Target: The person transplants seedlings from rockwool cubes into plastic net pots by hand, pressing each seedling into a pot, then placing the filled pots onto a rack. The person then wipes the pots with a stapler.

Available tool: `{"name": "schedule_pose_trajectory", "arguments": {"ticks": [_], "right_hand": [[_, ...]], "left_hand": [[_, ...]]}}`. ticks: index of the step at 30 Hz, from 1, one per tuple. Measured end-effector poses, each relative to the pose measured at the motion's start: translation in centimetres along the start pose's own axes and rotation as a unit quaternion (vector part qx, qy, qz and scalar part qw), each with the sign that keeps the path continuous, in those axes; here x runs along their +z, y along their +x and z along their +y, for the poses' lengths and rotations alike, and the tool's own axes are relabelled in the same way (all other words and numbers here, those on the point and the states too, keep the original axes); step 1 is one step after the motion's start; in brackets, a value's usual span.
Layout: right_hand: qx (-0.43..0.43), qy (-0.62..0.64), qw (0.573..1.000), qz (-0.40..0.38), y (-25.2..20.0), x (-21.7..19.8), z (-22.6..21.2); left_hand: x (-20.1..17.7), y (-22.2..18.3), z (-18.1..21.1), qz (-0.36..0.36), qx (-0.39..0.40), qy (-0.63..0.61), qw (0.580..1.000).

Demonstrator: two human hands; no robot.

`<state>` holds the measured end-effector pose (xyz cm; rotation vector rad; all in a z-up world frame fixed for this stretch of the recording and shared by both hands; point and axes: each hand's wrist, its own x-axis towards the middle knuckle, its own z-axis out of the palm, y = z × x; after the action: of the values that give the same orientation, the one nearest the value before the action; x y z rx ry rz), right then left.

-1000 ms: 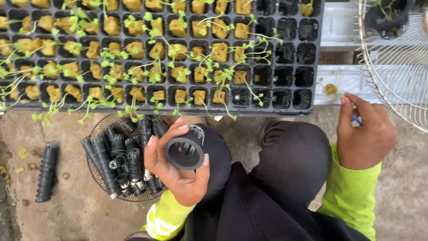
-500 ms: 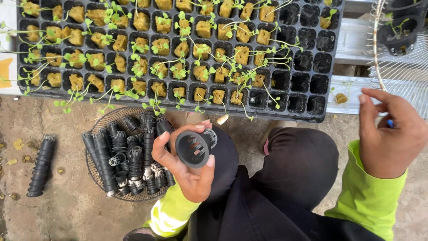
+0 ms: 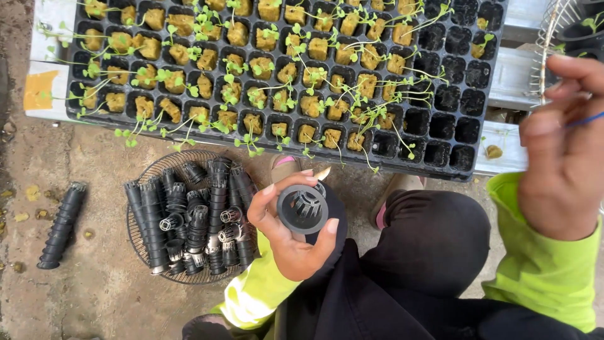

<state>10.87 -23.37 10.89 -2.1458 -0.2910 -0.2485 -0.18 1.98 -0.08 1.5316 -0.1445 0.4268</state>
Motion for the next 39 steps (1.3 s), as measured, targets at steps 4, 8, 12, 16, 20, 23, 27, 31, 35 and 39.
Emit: {"name": "schedule_pose_trajectory", "arguments": {"ticks": [4,8,12,16,20,23,27,31,35,39], "right_hand": [[0.017,0.166,0.986,-0.010,0.6,0.2,1.7],[-0.017,-0.020,0.997,-0.074,1.2,0.8,1.5],[0.041,0.043,0.992,-0.114,1.0,1.3,3.5],[0.058,-0.008,0.992,-0.113,1.5,2.4,2.8],[-0.005,-0.107,0.987,-0.118,1.7,2.5,2.7],[0.028,-0.112,0.985,-0.131,1.9,2.3,2.7],[0.069,-0.056,0.986,-0.142,1.5,2.3,3.8],[0.108,0.050,0.981,-0.156,1.1,2.3,4.9],[0.118,0.079,0.973,-0.180,1.0,2.4,5.4],[0.119,0.081,0.971,-0.190,1.6,3.0,5.0]], "left_hand": [[0.3,0.1,-0.1,0.002,0.014,-0.010,1.000],[0.4,0.1,-0.2,0.012,0.007,-0.005,1.000],[0.2,0.3,-0.3,0.006,0.012,-0.004,1.000],[0.3,0.4,-0.3,0.001,0.009,0.008,1.000],[0.5,0.4,-0.4,-0.004,0.006,0.017,1.000],[0.5,0.5,-0.5,-0.013,0.001,0.014,1.000],[0.7,0.6,-0.5,-0.019,-0.002,0.020,1.000],[0.7,0.7,-0.5,-0.020,0.002,0.033,0.999],[0.7,0.6,-0.7,-0.019,0.005,0.030,0.999],[0.6,0.5,-0.8,-0.019,0.005,0.026,0.999]]}}
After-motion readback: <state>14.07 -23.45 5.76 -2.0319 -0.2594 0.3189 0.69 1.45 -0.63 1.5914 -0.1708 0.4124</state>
